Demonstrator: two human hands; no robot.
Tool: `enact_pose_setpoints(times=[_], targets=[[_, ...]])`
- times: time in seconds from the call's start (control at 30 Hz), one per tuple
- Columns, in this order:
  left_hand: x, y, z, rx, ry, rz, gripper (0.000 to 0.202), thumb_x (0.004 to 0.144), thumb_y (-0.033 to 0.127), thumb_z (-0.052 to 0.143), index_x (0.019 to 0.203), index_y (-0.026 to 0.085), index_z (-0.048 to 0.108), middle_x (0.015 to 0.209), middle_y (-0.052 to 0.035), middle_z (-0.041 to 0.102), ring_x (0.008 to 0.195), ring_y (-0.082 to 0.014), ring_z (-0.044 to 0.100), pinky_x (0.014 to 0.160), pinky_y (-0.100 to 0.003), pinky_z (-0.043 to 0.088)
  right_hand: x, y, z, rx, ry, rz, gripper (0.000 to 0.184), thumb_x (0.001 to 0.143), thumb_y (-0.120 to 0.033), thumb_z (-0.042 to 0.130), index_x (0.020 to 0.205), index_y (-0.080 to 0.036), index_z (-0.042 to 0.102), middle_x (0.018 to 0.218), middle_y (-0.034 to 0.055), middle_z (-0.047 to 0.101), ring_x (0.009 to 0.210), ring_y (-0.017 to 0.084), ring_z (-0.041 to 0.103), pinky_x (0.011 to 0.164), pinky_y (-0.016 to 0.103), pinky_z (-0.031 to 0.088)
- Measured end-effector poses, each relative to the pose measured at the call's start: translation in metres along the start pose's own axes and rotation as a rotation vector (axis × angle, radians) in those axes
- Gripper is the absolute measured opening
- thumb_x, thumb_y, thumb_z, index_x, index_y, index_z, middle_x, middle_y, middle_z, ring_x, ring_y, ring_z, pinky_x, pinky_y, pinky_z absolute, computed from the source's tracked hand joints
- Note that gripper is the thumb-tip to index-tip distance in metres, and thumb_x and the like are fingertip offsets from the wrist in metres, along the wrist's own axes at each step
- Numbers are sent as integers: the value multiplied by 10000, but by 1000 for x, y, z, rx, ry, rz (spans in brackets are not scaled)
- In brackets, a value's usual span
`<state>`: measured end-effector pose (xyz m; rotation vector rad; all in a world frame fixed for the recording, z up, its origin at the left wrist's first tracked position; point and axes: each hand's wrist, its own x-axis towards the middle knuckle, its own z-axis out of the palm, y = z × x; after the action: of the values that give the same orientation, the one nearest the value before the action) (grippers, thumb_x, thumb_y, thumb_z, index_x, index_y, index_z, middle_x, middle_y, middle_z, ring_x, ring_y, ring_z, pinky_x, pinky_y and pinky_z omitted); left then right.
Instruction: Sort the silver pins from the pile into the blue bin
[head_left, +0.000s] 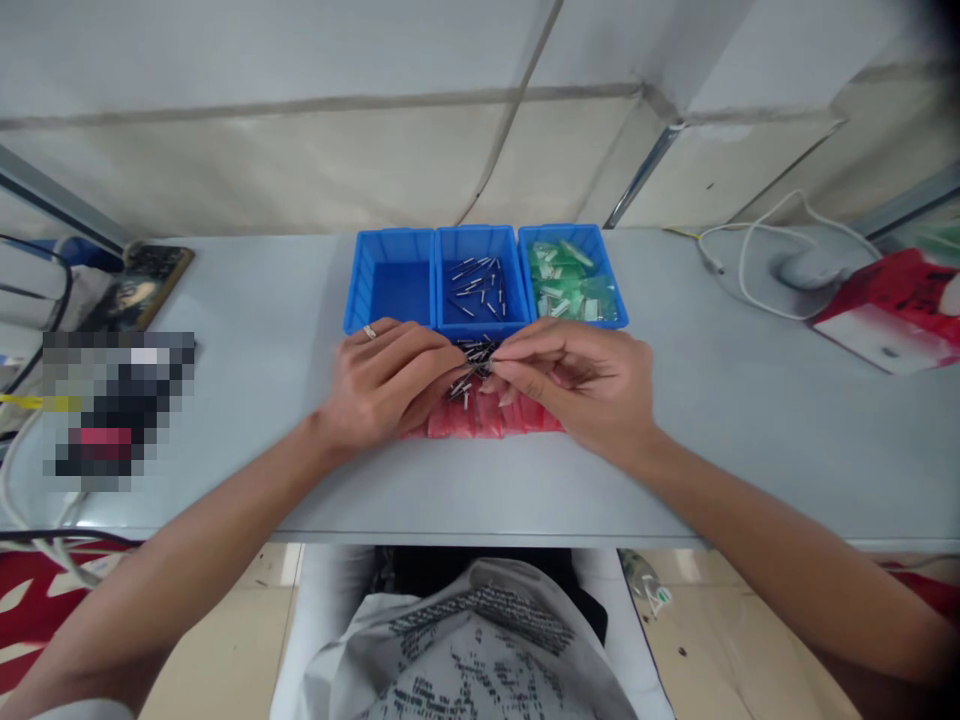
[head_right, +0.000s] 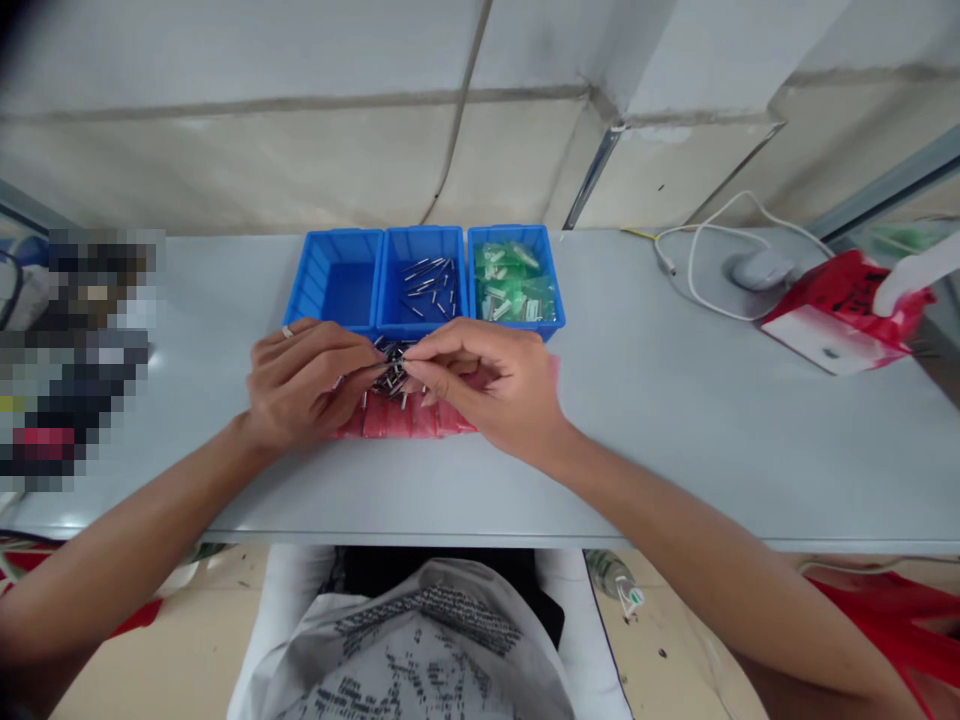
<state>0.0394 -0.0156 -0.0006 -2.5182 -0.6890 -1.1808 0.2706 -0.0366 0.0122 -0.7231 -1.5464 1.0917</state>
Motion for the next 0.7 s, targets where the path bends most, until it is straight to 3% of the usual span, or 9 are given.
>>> enact_pose_setpoints(times=[0.2,0.43,0.7], targets=[[1,-4,-3,31,22,13,168,928,198,723,1060,211,621,866,-8,738,717,-148,690,649,-294,492,-1,2,-1,7,8,20,118,912,-145,772,983,-236,797,873,4,779,714,144,785,613,261,680],[4,-1,-4,26,-5,-8,41,978,180,615,982,209,587,846,-12,729,703,-147,687,635,-299,464,2,-2,-1,77,-20,52,63,898,-187,797,945,-227,786,885,9,761,704,146,762,600,287,660],[2,-1,-3,13,-32,-5,109,967,221,674,1009,210,574,859,1,740,712,-139,692,638,-299,459,4,-1,-2,92,-8,46,104,883,-122,794,923,-217,785,856,3,760,674,132,754,594,266,645]])
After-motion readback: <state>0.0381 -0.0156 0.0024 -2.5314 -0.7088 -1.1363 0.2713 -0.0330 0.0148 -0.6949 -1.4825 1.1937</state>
